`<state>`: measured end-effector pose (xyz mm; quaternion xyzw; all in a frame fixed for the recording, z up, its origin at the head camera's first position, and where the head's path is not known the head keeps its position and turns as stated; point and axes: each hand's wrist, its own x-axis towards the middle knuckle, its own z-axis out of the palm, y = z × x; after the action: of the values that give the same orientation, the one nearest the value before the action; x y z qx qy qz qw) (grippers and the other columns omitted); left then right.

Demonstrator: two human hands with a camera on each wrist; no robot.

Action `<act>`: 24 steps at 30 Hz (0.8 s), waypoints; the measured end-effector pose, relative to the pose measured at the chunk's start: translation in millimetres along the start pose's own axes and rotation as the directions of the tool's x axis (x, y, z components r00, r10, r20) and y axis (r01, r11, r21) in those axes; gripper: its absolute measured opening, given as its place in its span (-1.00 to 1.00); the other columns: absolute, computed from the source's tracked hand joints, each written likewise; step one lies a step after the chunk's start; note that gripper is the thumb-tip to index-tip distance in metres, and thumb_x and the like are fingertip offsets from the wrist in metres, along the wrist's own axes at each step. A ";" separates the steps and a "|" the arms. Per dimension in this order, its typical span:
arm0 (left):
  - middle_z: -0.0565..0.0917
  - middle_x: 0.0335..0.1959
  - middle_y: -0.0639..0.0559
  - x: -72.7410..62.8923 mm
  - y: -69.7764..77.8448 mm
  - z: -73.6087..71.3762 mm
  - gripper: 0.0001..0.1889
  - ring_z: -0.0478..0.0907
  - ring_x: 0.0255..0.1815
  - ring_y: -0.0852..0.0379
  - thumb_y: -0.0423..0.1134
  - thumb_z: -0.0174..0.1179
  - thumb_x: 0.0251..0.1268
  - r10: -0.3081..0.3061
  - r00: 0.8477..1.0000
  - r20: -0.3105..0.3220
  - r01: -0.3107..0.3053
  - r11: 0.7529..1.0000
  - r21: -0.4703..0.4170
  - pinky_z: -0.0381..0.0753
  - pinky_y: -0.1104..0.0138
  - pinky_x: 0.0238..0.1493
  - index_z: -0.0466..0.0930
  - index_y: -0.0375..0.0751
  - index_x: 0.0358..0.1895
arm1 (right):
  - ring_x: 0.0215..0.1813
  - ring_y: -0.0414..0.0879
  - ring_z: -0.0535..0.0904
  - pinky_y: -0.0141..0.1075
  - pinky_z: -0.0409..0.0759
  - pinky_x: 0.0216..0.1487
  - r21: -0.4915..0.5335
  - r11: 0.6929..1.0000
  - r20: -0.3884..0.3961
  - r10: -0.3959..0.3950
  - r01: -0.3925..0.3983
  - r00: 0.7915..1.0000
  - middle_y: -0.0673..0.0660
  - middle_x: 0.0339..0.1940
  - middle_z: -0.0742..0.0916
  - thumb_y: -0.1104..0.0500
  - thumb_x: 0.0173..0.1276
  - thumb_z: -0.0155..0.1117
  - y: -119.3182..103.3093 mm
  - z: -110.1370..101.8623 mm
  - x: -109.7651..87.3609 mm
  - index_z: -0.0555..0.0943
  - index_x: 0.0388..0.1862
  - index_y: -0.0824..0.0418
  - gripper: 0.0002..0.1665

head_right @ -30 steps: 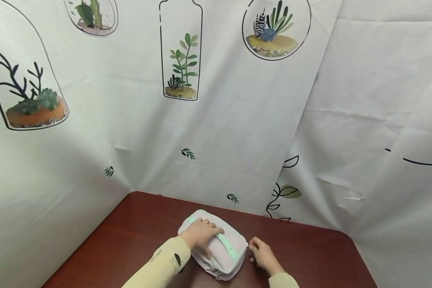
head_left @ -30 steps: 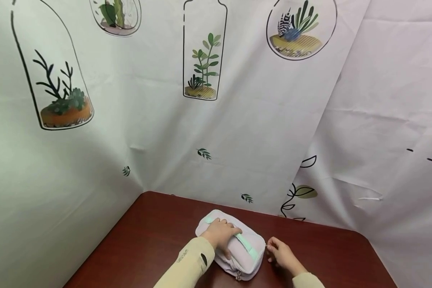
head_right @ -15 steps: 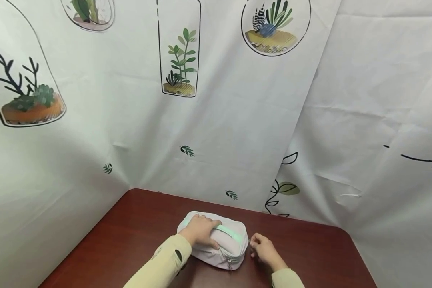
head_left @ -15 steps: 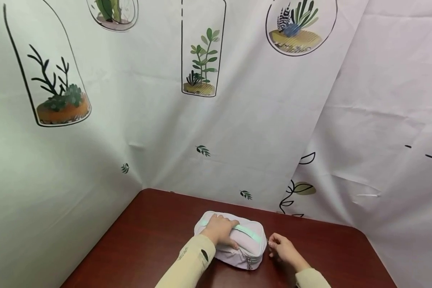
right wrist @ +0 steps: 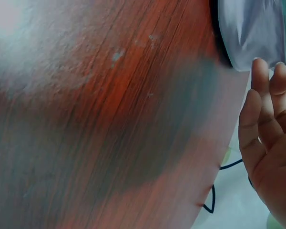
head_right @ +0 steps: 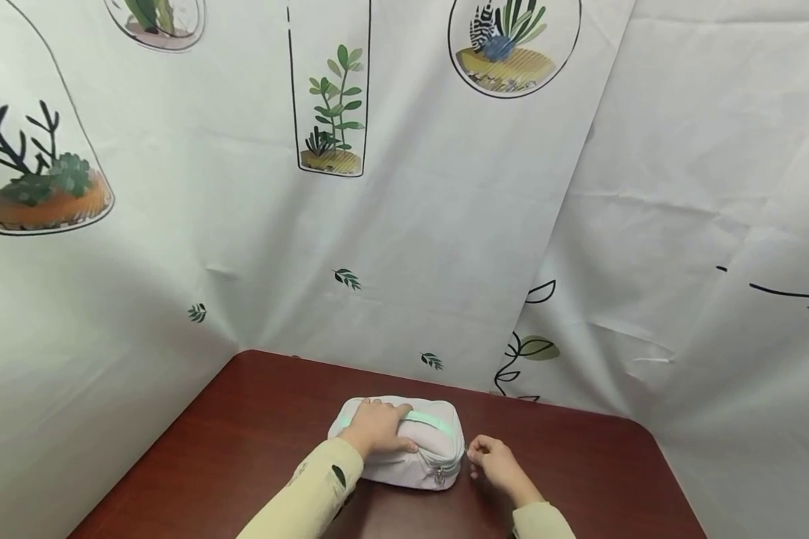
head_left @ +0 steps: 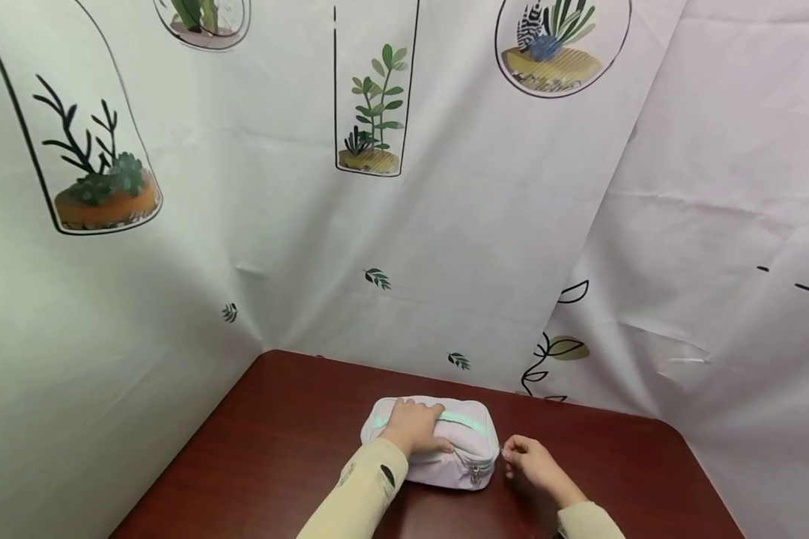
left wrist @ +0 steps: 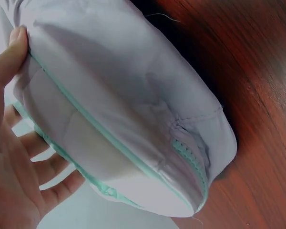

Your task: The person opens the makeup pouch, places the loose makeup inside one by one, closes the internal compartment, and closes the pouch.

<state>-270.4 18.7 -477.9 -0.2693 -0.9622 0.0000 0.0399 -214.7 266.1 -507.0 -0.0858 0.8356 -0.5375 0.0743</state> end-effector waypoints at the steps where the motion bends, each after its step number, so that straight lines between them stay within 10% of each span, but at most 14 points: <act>1: 0.65 -0.15 0.07 0.5 1.1 -0.2 -0.21 0.54 -0.14 -0.01 0.48 0.10 -0.14 -0.014 1.000 0.001 0.015 1.000 -0.009 0.39 0.11 -0.07 0.45 0.10 0.16 | -0.52 -0.06 0.51 -0.25 0.51 -0.45 0.003 1.000 0.006 -0.002 0.002 1.000 0.09 -0.59 0.52 0.40 0.29 0.07 0.1 -0.3 -0.2 0.43 -0.41 0.51 -0.87; 24: 0.67 -0.20 0.01 -1.3 22.7 -12.3 -0.23 0.53 -0.11 -0.05 0.44 0.14 -0.14 -0.163 0.987 0.008 0.163 0.987 0.008 0.36 0.11 -0.07 0.49 0.06 0.14 | -0.76 -0.28 0.36 -0.43 0.32 -0.70 -0.047 0.997 0.018 -0.055 0.055 0.998 -0.02 -0.79 0.52 0.31 0.10 0.35 3.7 22.2 -1.6 0.60 -0.57 0.48 -0.79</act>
<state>-256.7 37.1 -466.3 -0.1894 -0.9812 0.0014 0.0366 -208.6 248.3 -519.4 -0.1149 0.8448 -0.5185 0.0643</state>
